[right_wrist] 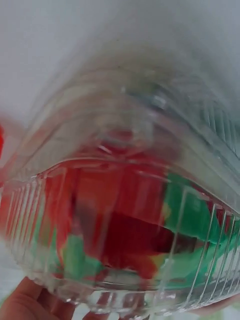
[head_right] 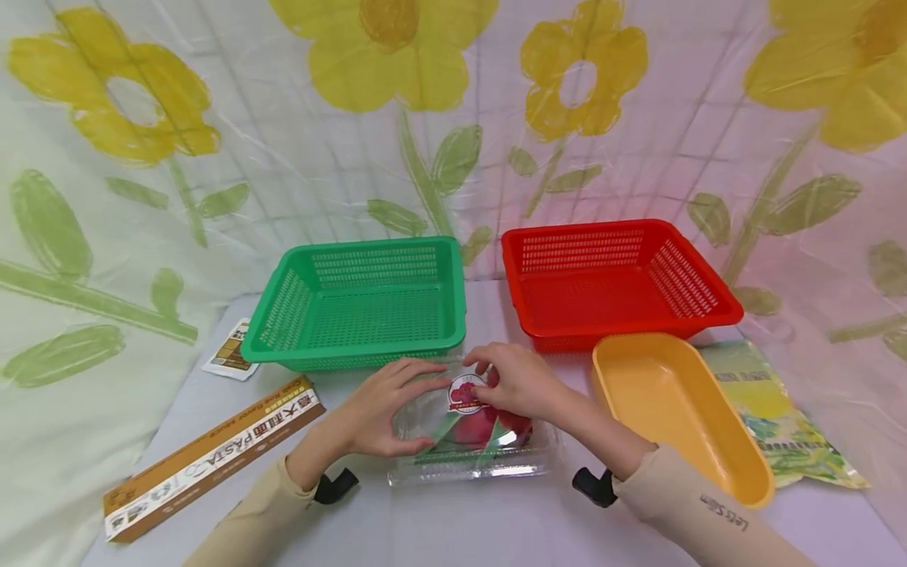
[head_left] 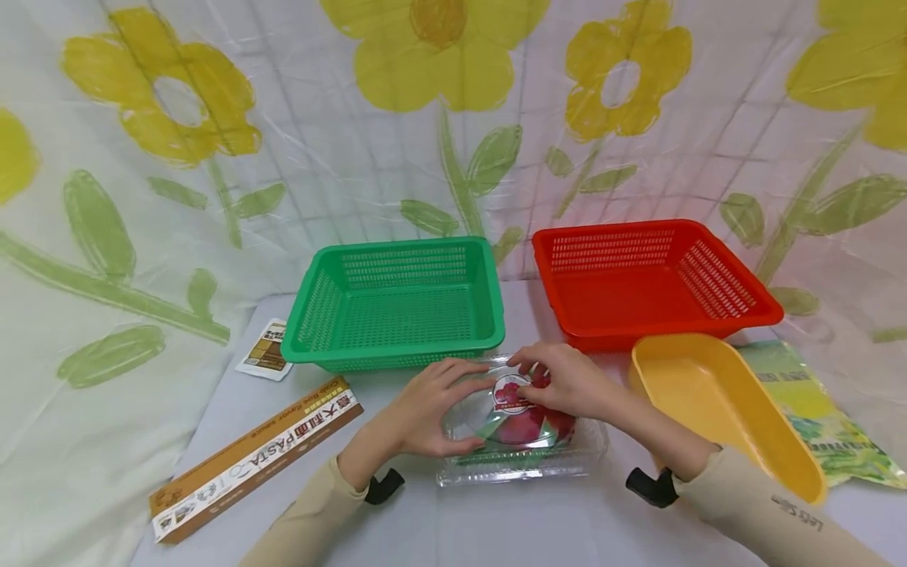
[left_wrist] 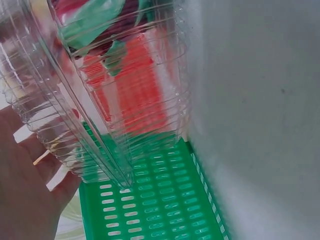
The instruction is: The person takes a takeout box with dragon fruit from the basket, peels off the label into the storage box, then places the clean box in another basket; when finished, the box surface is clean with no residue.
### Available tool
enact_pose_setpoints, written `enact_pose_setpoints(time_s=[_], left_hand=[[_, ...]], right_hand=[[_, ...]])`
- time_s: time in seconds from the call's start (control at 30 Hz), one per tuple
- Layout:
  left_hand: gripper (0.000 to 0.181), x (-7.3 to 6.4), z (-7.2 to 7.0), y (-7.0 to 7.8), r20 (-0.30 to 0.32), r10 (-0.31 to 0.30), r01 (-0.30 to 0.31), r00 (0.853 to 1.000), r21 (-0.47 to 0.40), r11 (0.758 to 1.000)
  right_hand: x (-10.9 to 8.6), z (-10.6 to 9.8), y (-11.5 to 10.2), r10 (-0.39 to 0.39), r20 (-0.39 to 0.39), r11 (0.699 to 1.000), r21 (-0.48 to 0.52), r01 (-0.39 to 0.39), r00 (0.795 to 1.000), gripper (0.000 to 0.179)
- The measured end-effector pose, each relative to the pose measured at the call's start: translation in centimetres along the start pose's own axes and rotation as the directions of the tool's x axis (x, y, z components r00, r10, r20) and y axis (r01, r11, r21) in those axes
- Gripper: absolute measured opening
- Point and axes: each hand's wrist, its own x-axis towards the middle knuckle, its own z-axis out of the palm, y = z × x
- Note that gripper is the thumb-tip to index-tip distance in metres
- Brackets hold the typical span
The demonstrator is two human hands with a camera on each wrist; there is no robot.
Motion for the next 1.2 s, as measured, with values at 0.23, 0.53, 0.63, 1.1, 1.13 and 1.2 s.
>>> enact_pose_setpoints(time_s=[0.23, 0.53, 0.63, 1.1, 1.13, 1.2], left_hand=[[0.070, -0.53, 0.07, -0.01, 0.002, -0.010, 0.010, 1.000, -0.012, 1.000], [0.068, -0.44, -0.05, -0.21, -0.007, 0.002, -0.002, 1.000, -0.027, 1.000], [0.068, -0.33, -0.06, -0.26, -0.007, 0.008, -0.008, 1.000, -0.029, 1.000], [0.067, -0.15, -0.14, -0.17, 0.006, 0.009, -0.009, 1.000, -0.034, 0.999], [0.067, -0.12, -0.17, -0.16, 0.006, 0.009, -0.009, 1.000, -0.035, 0.999], [0.067, -0.06, -0.19, -0.19, 0.007, 0.009, -0.008, 1.000, -0.034, 0.999]], right_hand=[[0.44, 0.47, 0.11, 0.000, 0.005, 0.999, 0.054, 0.000, 1.000, 0.034], [0.91, 0.18, 0.55, 0.037, 0.018, 0.992, 0.121, -0.039, 0.999, 0.031], [0.98, 0.17, 0.61, 0.045, 0.010, 0.992, 0.118, -0.045, 0.999, 0.029], [0.45, 0.21, -0.15, 0.031, -0.014, 0.992, 0.124, -0.029, 0.999, 0.028], [0.41, 0.23, -0.22, 0.029, -0.017, 0.992, 0.125, -0.027, 0.999, 0.028], [0.32, 0.24, -0.38, 0.028, -0.024, 0.992, 0.125, -0.025, 0.999, 0.028]])
